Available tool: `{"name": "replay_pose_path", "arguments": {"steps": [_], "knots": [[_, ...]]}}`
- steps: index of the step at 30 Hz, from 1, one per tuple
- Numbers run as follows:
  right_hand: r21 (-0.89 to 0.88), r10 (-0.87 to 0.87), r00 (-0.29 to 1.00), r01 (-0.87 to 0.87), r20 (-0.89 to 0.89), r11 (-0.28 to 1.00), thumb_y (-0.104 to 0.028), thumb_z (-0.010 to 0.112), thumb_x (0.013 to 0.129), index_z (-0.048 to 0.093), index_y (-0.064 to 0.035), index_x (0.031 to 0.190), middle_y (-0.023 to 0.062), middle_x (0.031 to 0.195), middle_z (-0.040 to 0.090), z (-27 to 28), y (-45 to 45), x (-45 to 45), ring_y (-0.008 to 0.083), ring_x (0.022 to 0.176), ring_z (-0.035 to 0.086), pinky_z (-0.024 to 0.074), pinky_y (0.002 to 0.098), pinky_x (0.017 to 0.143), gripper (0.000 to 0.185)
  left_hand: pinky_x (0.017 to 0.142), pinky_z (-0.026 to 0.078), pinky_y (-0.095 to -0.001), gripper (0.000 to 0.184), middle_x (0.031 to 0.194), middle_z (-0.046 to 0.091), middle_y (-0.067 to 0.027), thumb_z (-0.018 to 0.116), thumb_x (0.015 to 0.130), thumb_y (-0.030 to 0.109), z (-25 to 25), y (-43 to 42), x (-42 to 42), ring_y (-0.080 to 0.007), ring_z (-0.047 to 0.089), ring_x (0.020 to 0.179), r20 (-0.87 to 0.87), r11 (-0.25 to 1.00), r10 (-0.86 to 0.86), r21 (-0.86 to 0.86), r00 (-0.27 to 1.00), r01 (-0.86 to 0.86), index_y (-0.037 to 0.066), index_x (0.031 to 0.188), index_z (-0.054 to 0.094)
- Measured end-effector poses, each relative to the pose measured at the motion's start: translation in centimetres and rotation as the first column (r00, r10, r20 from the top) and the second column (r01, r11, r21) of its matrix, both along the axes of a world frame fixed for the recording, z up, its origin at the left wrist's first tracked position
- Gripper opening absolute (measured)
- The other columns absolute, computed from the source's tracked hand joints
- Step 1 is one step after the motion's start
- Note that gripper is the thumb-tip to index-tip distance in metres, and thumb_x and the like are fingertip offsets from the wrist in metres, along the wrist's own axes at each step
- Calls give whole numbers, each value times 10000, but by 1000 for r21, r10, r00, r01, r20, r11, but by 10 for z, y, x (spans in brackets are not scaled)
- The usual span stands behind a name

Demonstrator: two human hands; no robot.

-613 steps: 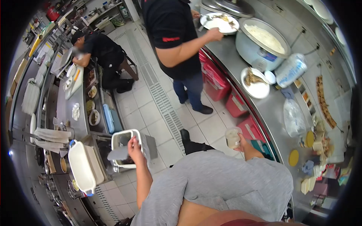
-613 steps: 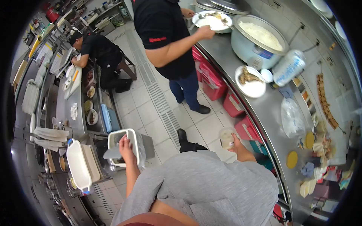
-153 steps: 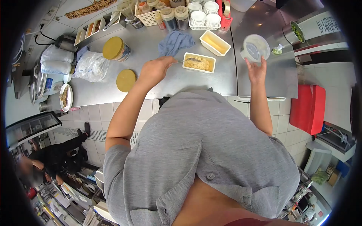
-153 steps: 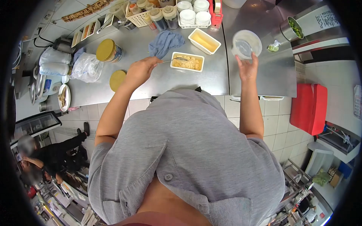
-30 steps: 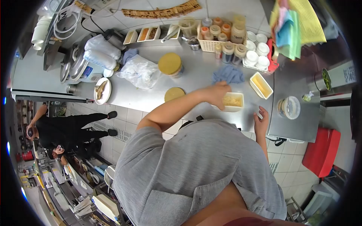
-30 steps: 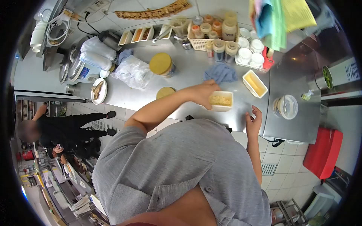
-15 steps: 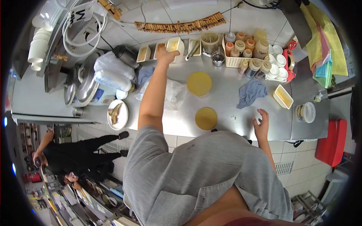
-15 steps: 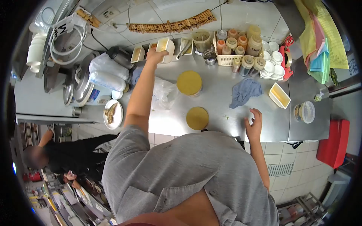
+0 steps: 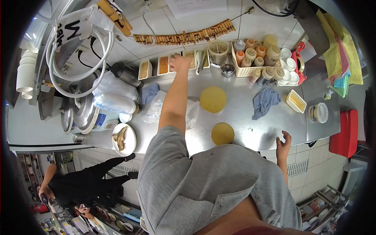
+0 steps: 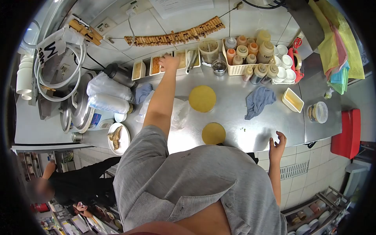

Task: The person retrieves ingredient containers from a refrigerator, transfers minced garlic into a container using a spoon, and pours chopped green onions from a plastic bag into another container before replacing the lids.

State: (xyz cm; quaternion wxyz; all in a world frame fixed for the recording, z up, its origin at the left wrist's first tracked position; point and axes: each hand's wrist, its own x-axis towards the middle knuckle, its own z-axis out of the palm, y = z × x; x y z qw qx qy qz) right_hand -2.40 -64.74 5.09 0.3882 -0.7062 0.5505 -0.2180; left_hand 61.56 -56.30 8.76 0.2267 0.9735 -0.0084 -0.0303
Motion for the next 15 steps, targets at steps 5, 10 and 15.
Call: {"name": "replay_pose_path", "arguments": {"steps": [5, 10, 15], "knots": [[-18, 29, 998, -30, -54, 999, -17, 712, 875, 593, -101, 1292, 92, 1361, 522, 14, -2, 15, 298, 1256, 536, 525, 453, 936, 442, 1029, 369, -583, 649, 1402, 512, -140, 710, 820, 522, -6, 69, 41, -355, 424, 1332, 62, 982, 183, -66, 981, -179, 159, 1341, 574], [-10, 48, 998, -48, -37, 999, -18, 714, 874, 595, -101, 1286, 93, 1365, 518, 11, -1, 28, 297, 1265, 537, 527, 448, 939, 437, 1038, 365, -554, 748, 1402, 515, -140, 753, 765, 577, -31, 128, 57, -354, 427, 1321, 83, 950, 311, -10, 947, -311, 153, 1349, 555], [-12, 66, 997, -66, -28, 998, -21, 721, 868, 595, -101, 1284, 94, 1363, 519, 3, 3, 35, 291, 1263, 541, 529, 443, 936, 442, 1093, 314, -590, 1159, 1538, 337, -245, 838, 638, 648, -16, 122, 28, -406, 302, 1427, 89, 976, 206, 49, 974, -211, 128, 1533, 316]]}}
